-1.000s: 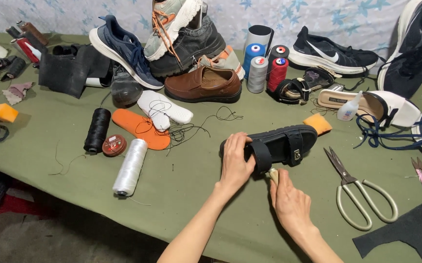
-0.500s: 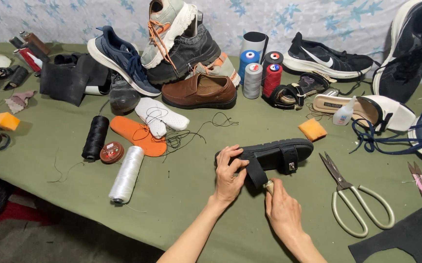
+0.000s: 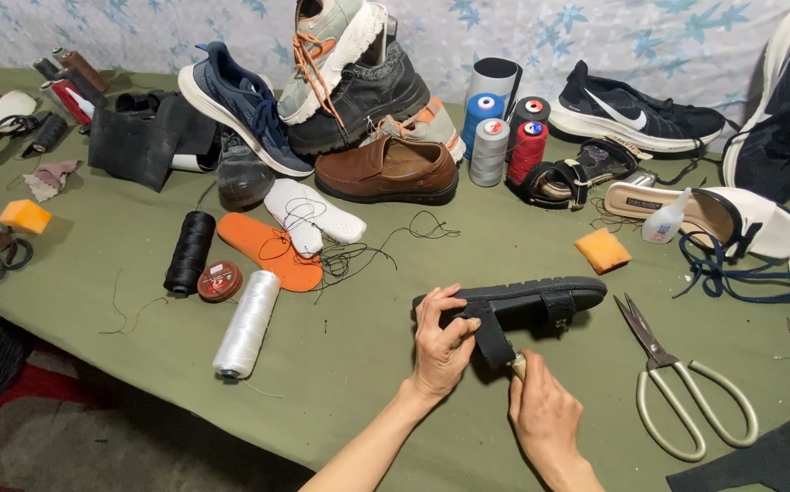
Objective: The person cleans the sole of a black sandal with a sponge, then uses a pointed awl to poke holes along the strap and sole edge. They insert a needle with black thread and begin stitching the strap to the sole.
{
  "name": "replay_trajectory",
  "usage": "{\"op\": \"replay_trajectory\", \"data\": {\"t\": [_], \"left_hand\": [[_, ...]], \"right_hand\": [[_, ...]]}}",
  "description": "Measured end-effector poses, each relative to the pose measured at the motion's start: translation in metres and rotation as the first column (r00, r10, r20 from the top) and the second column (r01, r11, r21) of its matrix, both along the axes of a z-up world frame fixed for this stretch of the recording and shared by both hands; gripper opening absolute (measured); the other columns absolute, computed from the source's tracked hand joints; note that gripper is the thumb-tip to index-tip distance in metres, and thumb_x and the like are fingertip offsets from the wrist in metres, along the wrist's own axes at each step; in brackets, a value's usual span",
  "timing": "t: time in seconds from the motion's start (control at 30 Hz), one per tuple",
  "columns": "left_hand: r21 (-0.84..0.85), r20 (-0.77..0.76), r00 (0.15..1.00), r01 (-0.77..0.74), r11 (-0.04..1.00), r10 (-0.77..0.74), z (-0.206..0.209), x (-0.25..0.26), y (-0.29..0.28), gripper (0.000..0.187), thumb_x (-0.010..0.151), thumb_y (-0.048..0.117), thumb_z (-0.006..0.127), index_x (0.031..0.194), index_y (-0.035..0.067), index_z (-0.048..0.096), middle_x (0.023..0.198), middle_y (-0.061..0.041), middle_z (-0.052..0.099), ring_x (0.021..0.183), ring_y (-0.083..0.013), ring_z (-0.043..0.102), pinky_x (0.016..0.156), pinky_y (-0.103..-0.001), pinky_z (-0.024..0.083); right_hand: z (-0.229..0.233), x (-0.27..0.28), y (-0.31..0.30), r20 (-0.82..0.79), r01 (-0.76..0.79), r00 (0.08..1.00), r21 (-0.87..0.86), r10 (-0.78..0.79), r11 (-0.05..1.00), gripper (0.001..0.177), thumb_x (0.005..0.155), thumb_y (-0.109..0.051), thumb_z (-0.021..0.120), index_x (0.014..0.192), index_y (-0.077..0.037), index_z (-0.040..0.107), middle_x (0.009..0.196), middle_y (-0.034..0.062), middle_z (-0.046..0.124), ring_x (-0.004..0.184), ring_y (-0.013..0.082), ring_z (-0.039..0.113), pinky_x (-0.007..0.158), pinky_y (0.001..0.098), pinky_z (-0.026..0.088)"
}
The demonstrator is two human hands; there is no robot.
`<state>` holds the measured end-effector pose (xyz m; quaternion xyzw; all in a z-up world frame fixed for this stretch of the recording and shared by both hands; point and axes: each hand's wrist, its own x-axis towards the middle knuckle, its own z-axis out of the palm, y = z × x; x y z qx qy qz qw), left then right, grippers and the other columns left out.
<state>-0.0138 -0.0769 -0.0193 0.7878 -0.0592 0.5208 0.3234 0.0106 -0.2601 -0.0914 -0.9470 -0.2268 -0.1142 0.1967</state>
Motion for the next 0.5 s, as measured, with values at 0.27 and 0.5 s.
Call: {"op": "replay_trajectory", "data": {"t": [0.27,0.5], "left_hand": [[0.038,0.013,1.000,-0.022,0.999,0.022,0.005,-0.016,-0.008,0.013,0.090,-0.006,0.070,0.086,0.005,0.065,0.099,-0.011,0.057,0.118,-0.0413,0.065,0.111,-0.062,0.045],[0.027,0.019,1.000,-0.001,1.000,0.001,0.006,-0.022,-0.011,0.011,0.092,-0.006,0.070,0.087,0.003,0.065,0.097,-0.011,0.062,0.121,-0.0430,0.063,0.113,-0.066,0.042]], "right_hand": [[0.017,-0.006,-0.003,-0.021,0.044,0.999,0.020,-0.043,0.999,0.032,0.088,-0.025,0.059,0.119,-0.023,0.058,0.086,-0.0033,0.073,0.082,0.0224,0.067,0.055,0.0461,0.053],[0.012,-0.004,-0.007,0.132,-0.004,0.991,0.083,-0.007,0.997,0.024,0.083,-0.023,0.061,0.106,-0.019,0.064,0.078,0.0003,0.070,0.081,0.0264,0.060,0.075,0.0424,0.042]]}}
